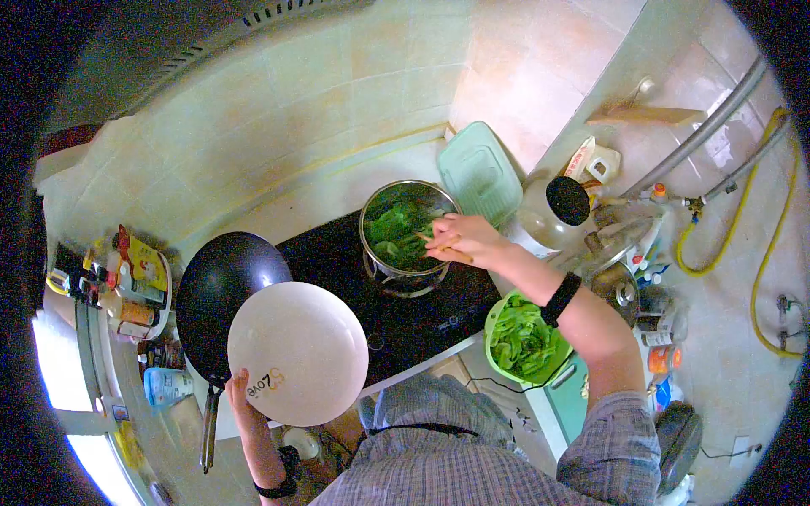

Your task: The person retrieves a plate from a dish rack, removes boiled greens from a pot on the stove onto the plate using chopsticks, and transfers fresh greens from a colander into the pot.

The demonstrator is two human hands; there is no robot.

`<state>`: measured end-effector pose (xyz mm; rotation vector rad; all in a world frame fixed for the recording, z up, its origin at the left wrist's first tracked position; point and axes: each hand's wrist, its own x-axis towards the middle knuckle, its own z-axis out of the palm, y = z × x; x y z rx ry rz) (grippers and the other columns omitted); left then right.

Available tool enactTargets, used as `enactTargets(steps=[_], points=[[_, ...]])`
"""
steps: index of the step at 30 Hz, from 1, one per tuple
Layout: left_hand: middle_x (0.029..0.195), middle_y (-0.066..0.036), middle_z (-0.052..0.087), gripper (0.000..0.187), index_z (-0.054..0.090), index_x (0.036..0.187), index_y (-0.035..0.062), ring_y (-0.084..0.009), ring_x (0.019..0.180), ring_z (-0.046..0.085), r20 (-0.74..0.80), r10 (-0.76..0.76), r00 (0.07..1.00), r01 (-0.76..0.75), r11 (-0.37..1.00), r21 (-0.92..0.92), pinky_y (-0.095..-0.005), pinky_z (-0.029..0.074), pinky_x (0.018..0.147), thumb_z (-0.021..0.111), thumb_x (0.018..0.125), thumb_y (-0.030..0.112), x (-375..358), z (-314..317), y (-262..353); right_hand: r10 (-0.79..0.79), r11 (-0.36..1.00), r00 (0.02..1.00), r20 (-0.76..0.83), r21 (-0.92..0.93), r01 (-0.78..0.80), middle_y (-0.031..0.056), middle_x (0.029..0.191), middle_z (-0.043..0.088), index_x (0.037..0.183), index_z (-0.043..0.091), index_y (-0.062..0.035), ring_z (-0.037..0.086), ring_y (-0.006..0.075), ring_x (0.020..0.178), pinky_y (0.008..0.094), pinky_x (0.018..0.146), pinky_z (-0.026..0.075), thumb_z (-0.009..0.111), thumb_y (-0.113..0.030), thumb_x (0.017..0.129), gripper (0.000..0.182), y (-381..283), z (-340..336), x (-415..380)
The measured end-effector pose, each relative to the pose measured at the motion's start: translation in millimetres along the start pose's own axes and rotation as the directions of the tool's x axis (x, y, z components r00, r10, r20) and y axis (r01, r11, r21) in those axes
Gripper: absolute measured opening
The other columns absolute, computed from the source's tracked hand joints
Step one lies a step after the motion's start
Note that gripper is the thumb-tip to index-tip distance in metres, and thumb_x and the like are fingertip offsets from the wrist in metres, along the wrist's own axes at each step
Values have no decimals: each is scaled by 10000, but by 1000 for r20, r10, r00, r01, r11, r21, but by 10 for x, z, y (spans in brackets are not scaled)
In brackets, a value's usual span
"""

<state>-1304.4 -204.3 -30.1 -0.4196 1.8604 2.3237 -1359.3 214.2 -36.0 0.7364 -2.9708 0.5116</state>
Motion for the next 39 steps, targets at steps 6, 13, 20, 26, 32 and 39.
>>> enactTargets(steps=[6, 13, 20, 26, 32, 39], points=[[836, -106, 558, 366, 512, 917, -21, -196, 746, 554, -31, 1, 1000, 2, 997, 82, -316, 448, 670, 554, 740, 296, -5, -135, -89, -181, 961, 957, 228, -166, 221, 19, 686, 500, 674, 535, -112, 509, 209, 675, 321, 541, 434, 522, -265, 724, 162, -32, -63, 68], [836, -125, 545, 346, 492, 862, -15, -196, 761, 543, -84, -21, 996, 27, 998, 65, -326, 442, 656, 566, 728, 295, -118, -247, -90, -151, 961, 930, 334, -171, 217, 51, 664, 511, 728, 556, -90, 543, 219, 636, 331, 529, 442, 520, -236, 718, 150, -17, -15, 129], [836, -141, 523, 417, 458, 928, -38, -212, 753, 538, -310, -18, 951, 33, 998, 45, -326, 438, 645, 574, 716, 302, -189, -214, -104, 205, 887, 945, -255, 458, -69, 78, 714, 580, 893, 581, -33, 560, 197, 627, 269, 548, 445, 568, -118, 740, 176, 91, 232, 145], [832, -135, 526, 390, 467, 906, -31, -212, 738, 540, -80, -5, 997, 4, 1000, -7, -332, 438, 639, 573, 717, 293, -155, -193, -62, 586, 532, 799, -131, 806, -259, 78, 716, 601, 893, 576, 35, 575, 128, 621, 234, 578, 477, 543, -173, 804, 229, 163, 463, 105], [751, -109, 547, 354, 513, 841, -39, -195, 686, 550, -113, 10, 994, -6, 999, 32, -315, 448, 628, 551, 723, 292, -109, -107, -44, 665, 370, 737, -123, 911, -182, 117, 730, 600, 921, 565, 49, 586, 142, 635, 236, 603, 492, 495, -205, 838, 276, -37, 499, 5], [735, -101, 541, 347, 506, 822, -19, -177, 645, 541, -159, -9, 987, 21, 997, 74, -298, 448, 591, 548, 729, 313, -71, -105, -218, 796, 134, 604, -21, 981, -142, 131, 821, 600, 975, 547, 40, 596, 170, 696, 250, 660, 494, 508, -241, 827, 320, -346, 466, -196]])
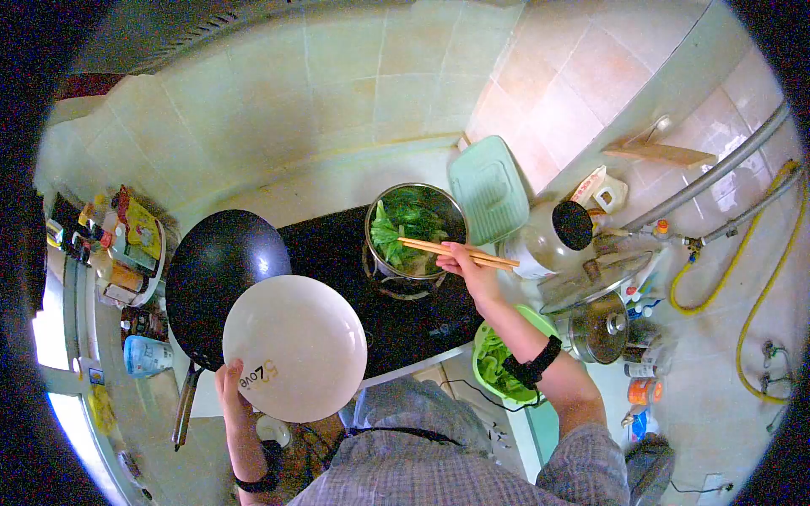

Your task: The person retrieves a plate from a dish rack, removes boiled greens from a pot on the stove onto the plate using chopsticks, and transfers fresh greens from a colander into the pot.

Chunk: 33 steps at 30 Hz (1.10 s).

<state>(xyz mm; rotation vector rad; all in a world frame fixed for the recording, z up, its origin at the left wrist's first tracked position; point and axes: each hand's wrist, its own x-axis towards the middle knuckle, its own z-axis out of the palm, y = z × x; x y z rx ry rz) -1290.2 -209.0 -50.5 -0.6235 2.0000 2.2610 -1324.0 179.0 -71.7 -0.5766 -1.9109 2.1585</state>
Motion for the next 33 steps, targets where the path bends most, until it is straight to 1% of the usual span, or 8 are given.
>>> enactTargets(steps=[2, 8, 12, 14, 15, 17, 26, 33], points=[[805, -65, 552, 377, 533, 930, -16, -118, 750, 521, 1, -82, 997, 82, 997, -16, -244, 403, 677, 567, 742, 309, -44, 43, 76, 49, 998, 997, -52, 45, -47, 128, 858, 593, 977, 547, 27, 593, 174, 727, 252, 695, 488, 509, -257, 824, 325, -5, -27, -47], [787, -47, 548, 323, 539, 888, -10, -104, 717, 503, 153, -58, 987, 62, 998, -20, -235, 385, 643, 550, 761, 287, -57, 144, 209, 38, 985, 990, -137, 170, -14, 102, 850, 591, 1003, 526, 37, 577, 155, 773, 238, 717, 463, 491, -255, 832, 340, 20, -224, -106], [763, -39, 547, 310, 546, 861, -16, -96, 712, 497, 146, -25, 989, 30, 999, -32, -231, 377, 637, 533, 774, 281, 5, 207, 181, -20, 989, 990, -141, 141, 40, 88, 836, 588, 1020, 508, 42, 565, 137, 758, 221, 695, 449, 487, -244, 834, 343, -206, -351, -118], [737, -32, 546, 299, 551, 830, -20, -89, 704, 497, -8, 6, 1000, -6, 997, -75, -229, 370, 632, 519, 786, 274, 54, 260, 122, -47, 987, 988, -145, 143, 68, 85, 838, 586, 1022, 506, 43, 564, 135, 758, 219, 698, 447, 488, -245, 833, 345, -319, -409, -119], [737, -32, 546, 299, 551, 830, -20, -89, 704, 497, -4, 8, 1000, -8, 997, -76, -229, 370, 632, 519, 786, 274, 61, 283, 150, -72, 985, 986, -148, 144, 94, 82, 840, 584, 1024, 503, 44, 564, 133, 757, 218, 701, 446, 489, -245, 833, 347, -374, -432, -117], [725, -26, 542, 285, 550, 798, -13, -90, 684, 494, 117, 59, 991, -48, 994, -98, -230, 367, 629, 516, 791, 271, 59, 349, 243, -110, 980, 983, -145, 150, 131, 80, 843, 581, 1030, 500, 42, 560, 126, 757, 215, 713, 443, 489, -248, 833, 350, -486, -464, -112], [703, -7, 554, 256, 555, 759, 16, -64, 649, 497, 196, 59, 979, -45, 996, -75, -210, 371, 593, 512, 798, 265, 94, 452, 336, -210, 962, 959, -191, 134, 238, 92, 833, 580, 1038, 493, 48, 558, 121, 750, 206, 714, 448, 488, -233, 835, 347, -935, -556, -83], [709, -24, 561, 267, 553, 762, 1, -76, 649, 510, 150, 69, 986, -56, 994, -90, -213, 380, 587, 511, 797, 263, 35, 482, 372, -273, 942, 943, -189, 144, 302, 91, 828, 583, 1039, 494, 47, 560, 118, 744, 207, 710, 452, 489, -221, 833, 338, -1157, -564, -100]])
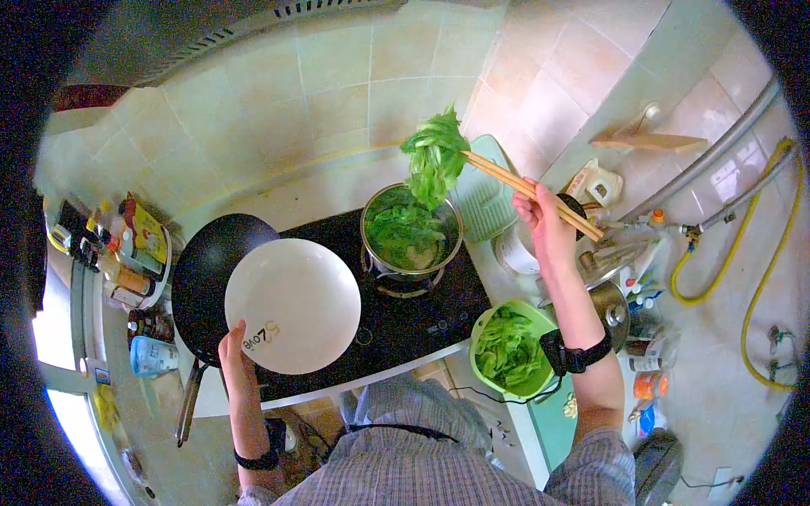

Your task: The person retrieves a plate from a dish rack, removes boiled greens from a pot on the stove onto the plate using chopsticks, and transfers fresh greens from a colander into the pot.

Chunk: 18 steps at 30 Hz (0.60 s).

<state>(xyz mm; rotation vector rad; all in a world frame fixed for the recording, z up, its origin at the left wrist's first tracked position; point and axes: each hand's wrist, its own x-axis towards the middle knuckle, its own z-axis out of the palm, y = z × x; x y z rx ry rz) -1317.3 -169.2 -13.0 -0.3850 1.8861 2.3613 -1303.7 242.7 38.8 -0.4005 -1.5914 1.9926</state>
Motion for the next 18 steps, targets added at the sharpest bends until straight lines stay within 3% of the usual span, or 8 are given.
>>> enactTargets(steps=[5, 11, 18], points=[[727, -38, 567, 285, 553, 785, -13, -85, 666, 523, -5, 5, 1000, -5, 1000, 30, -219, 391, 602, 507, 795, 268, -37, -27, 21, -3, 999, 1000, 19, -38, 4, 88, 837, 582, 1040, 496, 42, 559, 122, 751, 220, 715, 451, 485, -232, 835, 343, 125, -28, -56], [753, -41, 571, 307, 552, 836, -22, -87, 689, 526, -20, 14, 1000, -13, 1000, 8, -220, 392, 616, 496, 796, 277, -12, -101, -31, 117, 993, 993, 28, -14, -116, 88, 855, 581, 1053, 488, 33, 563, 137, 781, 225, 726, 447, 477, -254, 841, 358, 536, -142, -132], [768, -39, 570, 312, 555, 850, -17, -86, 689, 523, -14, -35, 999, 36, 999, 29, -209, 385, 628, 494, 798, 285, -4, -116, -54, 136, 991, 990, 27, -3, -136, 76, 848, 583, 1059, 484, 28, 562, 122, 771, 216, 729, 445, 476, -265, 842, 365, 479, -97, -146]])
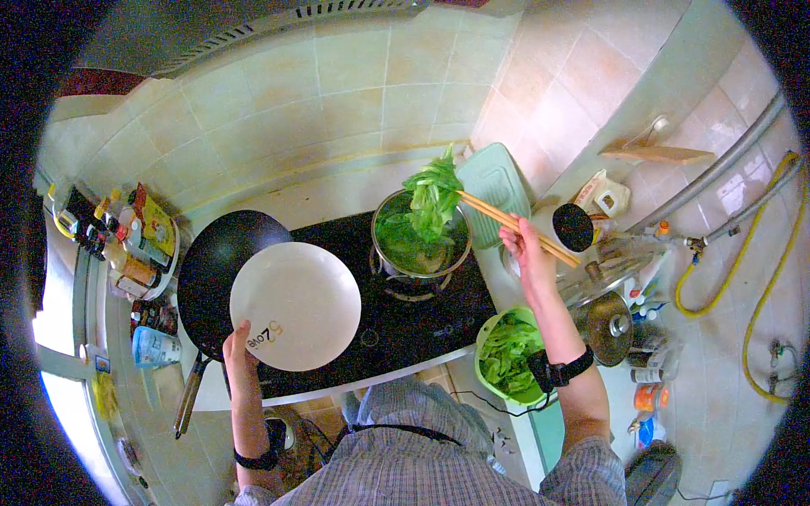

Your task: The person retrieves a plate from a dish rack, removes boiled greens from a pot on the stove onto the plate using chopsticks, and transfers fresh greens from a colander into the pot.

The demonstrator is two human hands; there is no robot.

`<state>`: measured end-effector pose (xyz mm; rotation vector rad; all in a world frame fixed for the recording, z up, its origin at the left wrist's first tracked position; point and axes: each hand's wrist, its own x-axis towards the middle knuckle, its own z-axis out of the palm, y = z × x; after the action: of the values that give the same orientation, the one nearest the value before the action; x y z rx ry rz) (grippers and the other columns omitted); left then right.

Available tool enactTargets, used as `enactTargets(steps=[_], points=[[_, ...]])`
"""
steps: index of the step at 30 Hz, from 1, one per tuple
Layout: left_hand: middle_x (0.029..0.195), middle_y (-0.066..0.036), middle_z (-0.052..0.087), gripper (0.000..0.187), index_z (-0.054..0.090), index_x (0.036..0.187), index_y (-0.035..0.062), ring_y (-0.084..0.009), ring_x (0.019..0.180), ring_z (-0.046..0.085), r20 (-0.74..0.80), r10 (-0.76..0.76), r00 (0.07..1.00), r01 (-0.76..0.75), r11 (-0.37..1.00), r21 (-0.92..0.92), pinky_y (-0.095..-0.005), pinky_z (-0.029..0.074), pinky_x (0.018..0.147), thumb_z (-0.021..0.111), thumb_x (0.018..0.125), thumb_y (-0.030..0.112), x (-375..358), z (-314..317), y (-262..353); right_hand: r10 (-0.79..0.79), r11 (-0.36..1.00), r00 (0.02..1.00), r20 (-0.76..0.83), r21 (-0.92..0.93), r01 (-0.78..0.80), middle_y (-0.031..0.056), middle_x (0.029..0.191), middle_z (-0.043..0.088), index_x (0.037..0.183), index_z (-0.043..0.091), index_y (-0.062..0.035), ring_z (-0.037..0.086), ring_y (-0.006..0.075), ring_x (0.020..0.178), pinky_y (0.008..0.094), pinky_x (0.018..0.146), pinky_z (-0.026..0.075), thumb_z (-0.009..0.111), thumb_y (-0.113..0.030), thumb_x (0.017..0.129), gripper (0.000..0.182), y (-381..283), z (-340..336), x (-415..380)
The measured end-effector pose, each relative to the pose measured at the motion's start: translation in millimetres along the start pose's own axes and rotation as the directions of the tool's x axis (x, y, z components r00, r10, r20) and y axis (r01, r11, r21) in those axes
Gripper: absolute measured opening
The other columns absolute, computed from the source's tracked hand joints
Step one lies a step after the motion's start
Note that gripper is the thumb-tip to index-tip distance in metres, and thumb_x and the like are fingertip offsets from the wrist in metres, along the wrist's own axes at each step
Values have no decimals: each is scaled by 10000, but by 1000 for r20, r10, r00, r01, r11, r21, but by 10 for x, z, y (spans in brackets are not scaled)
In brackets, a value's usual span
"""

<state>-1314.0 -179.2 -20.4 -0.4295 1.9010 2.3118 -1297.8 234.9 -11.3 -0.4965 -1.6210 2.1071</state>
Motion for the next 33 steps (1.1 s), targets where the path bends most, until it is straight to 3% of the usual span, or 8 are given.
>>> enactTargets(steps=[8, 21, 33], points=[[816, -51, 583, 286, 557, 875, -14, -110, 762, 555, 10, -12, 1000, 13, 999, -43, -243, 429, 696, 499, 797, 255, 35, 65, -40, -19, 999, 1000, 3, -28, 19, 72, 834, 583, 1046, 496, 20, 559, 113, 762, 217, 726, 442, 480, -271, 839, 358, 34, 1, 23], [822, -85, 586, 311, 542, 894, -38, -143, 742, 572, 119, -50, 992, 51, 999, -9, -274, 459, 688, 489, 798, 253, 89, 138, -107, -5, 1000, 999, -40, -11, 4, 77, 851, 580, 1042, 503, 18, 561, 121, 771, 223, 721, 444, 479, -255, 839, 341, -26, -6, -10], [818, -101, 587, 318, 537, 888, -52, -149, 748, 578, 92, -64, 994, 64, 998, 7, -269, 459, 685, 482, 796, 247, 73, 195, -122, -49, 997, 999, 5, -59, 49, 91, 851, 583, 1032, 511, 23, 560, 123, 772, 226, 725, 442, 475, -258, 840, 343, -47, 14, -51]])
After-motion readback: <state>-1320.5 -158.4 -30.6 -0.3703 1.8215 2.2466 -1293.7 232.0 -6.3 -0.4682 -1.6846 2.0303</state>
